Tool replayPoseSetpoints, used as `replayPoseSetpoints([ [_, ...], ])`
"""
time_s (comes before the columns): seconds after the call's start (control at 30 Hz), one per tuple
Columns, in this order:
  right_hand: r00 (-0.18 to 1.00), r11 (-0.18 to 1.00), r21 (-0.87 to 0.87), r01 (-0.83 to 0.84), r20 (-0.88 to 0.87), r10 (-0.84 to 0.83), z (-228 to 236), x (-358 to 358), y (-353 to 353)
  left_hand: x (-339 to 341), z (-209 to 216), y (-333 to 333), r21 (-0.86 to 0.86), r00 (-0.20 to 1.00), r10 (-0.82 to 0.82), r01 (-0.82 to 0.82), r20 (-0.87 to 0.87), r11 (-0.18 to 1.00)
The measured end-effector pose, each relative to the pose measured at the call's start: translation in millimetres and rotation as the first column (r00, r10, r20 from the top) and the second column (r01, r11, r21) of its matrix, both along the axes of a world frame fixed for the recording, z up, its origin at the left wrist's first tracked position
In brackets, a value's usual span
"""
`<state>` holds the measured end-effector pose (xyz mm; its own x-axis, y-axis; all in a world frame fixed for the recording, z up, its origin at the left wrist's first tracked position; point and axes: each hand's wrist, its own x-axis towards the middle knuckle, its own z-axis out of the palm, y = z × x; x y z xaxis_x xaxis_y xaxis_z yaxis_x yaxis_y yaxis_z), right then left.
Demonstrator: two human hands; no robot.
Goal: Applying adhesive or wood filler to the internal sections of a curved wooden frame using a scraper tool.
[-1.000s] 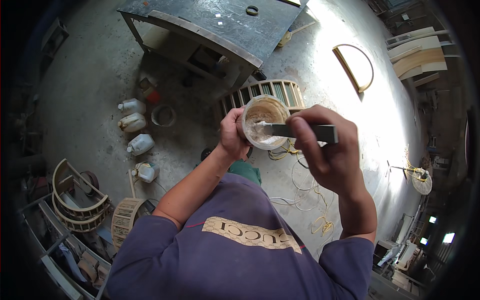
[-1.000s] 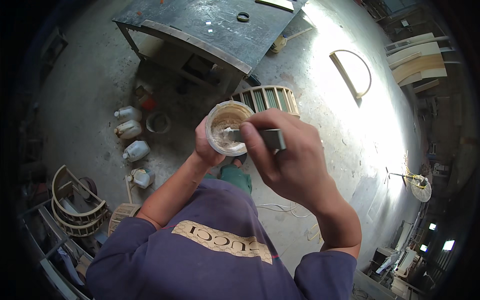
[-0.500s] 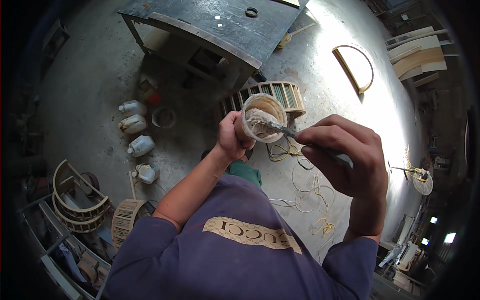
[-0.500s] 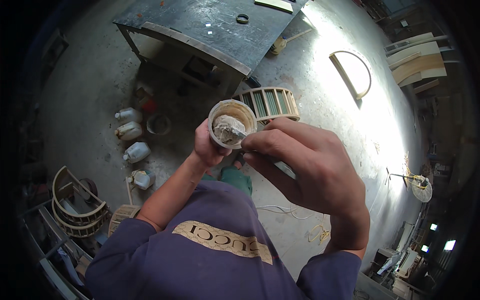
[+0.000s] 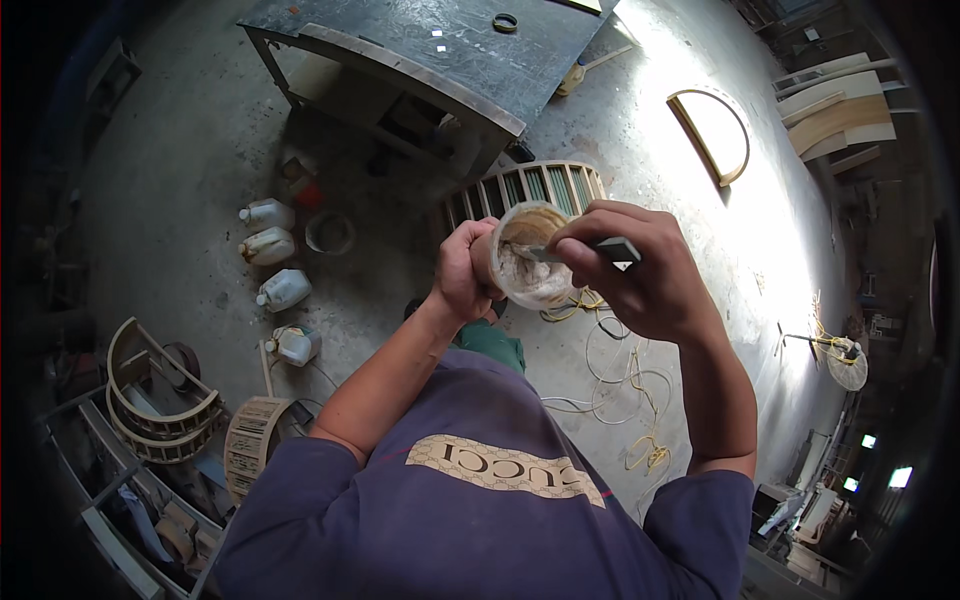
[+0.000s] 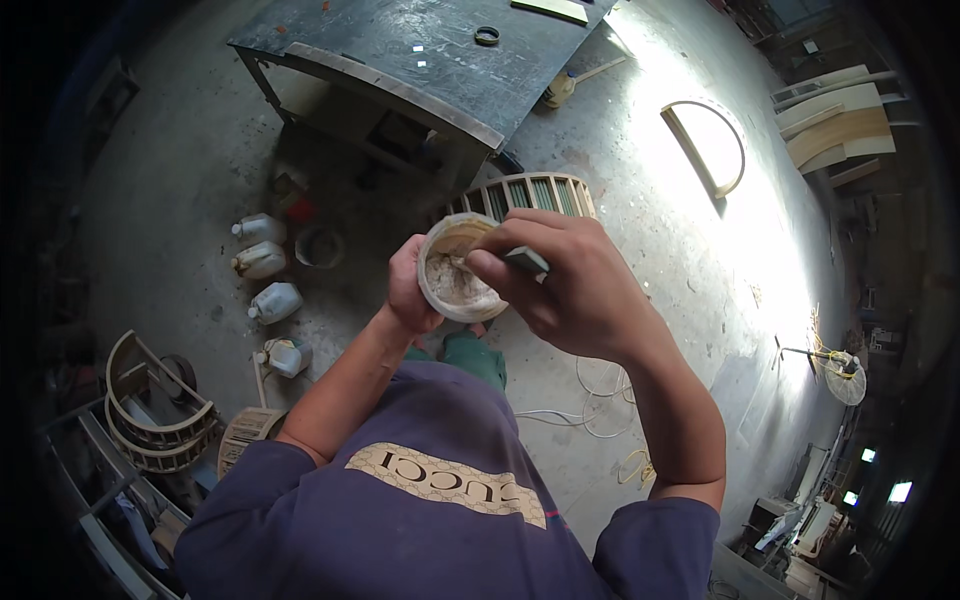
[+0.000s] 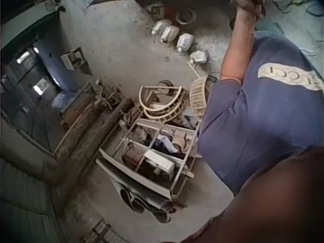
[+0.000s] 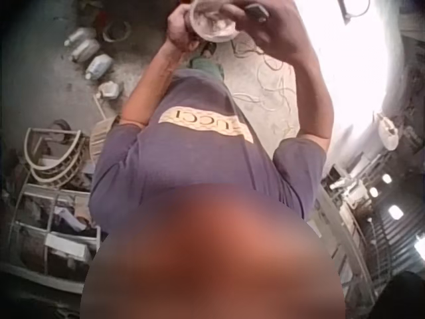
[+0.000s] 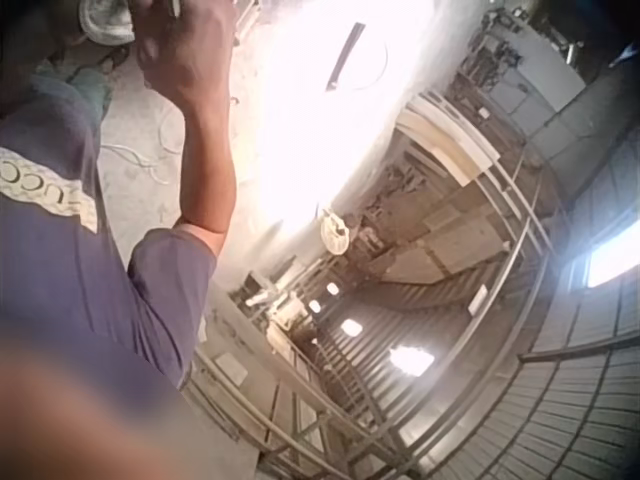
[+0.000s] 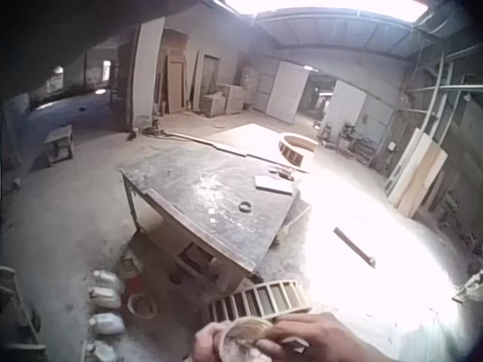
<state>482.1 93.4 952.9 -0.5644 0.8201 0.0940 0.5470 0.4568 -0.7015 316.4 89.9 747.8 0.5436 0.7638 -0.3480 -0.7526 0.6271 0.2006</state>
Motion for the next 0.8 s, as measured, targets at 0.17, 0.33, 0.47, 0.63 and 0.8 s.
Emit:
replayPoseSetpoints([
  [0.17,0.942,0.924,-0.315,0.217,-0.182,-0.283,11,4,-12,1,-6,-2,-0.011,1.000,0.003,-0.004,-0.024,1.000],
  [0.33,0.947,0.978,-0.126,0.168,-0.254,-0.196,32,10,-11,1,-4,-3,-0.031,0.996,-0.069,0.068,-0.053,0.997],
  [0.47,0.999,0.982,0.182,-0.049,0.019,0.046,46,12,-1,3,3,-8,0.102,0.981,-0.089,0.108,-0.172,0.989],
  [0.63,0.989,0.987,0.111,-0.117,0.099,0.106,24,9,2,-1,5,-4,0.135,0.992,-0.046,0.062,-0.121,0.989],
  [0.8,0.980,0.976,-0.119,0.184,-0.052,-0.191,-10,13,-6,-1,-6,-4,0.047,0.996,0.036,-0.032,-0.081,0.998],
])
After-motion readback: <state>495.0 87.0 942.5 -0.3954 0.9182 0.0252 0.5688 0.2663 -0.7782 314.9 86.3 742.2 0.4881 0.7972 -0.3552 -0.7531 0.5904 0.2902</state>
